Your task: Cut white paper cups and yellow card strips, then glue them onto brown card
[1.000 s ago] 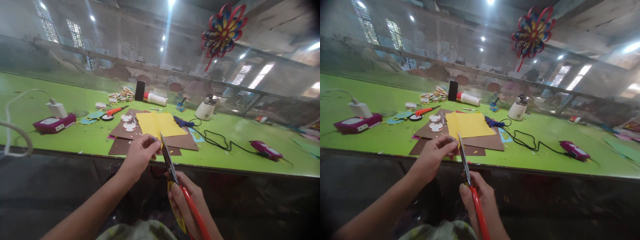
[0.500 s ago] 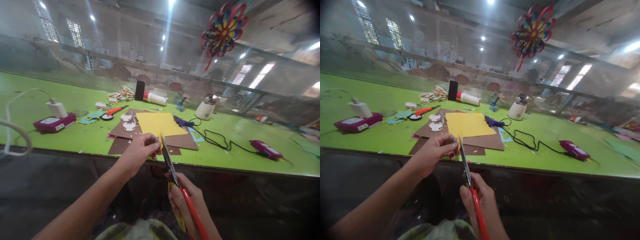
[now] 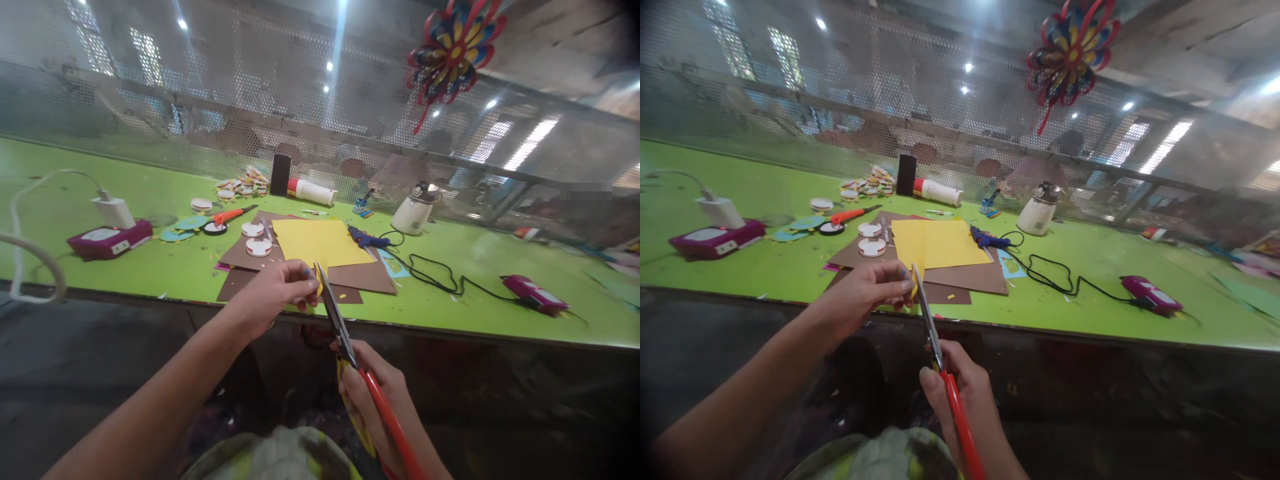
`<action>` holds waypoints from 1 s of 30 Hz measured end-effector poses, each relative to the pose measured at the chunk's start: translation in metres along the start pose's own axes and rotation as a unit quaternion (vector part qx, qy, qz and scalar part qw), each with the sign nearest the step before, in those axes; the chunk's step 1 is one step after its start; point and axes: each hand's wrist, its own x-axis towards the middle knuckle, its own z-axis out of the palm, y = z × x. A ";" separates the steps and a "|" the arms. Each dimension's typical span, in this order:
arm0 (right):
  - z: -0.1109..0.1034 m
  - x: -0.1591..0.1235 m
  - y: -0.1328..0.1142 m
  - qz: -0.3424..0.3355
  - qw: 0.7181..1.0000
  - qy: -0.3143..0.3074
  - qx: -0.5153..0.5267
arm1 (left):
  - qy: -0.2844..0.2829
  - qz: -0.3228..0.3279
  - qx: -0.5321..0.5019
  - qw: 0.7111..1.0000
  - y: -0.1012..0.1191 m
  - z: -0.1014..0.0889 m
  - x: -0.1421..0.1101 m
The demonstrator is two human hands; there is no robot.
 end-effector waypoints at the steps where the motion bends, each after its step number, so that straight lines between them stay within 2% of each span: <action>1: 0.000 0.000 0.000 0.000 1.000 0.003 0.001 | 0.000 0.002 0.008 1.000 0.000 -0.001 0.000; 10: 0.000 0.001 0.001 0.021 1.000 -0.003 0.008 | -0.002 0.005 0.022 1.000 0.000 -0.002 0.001; 18: -0.001 0.000 0.001 0.013 1.000 -0.017 0.022 | -0.004 0.013 0.027 1.000 0.003 -0.001 -0.001; 30: 0.001 -0.001 0.004 0.024 0.999 -0.006 0.020 | -0.004 -0.002 0.025 1.000 -0.002 -0.001 0.002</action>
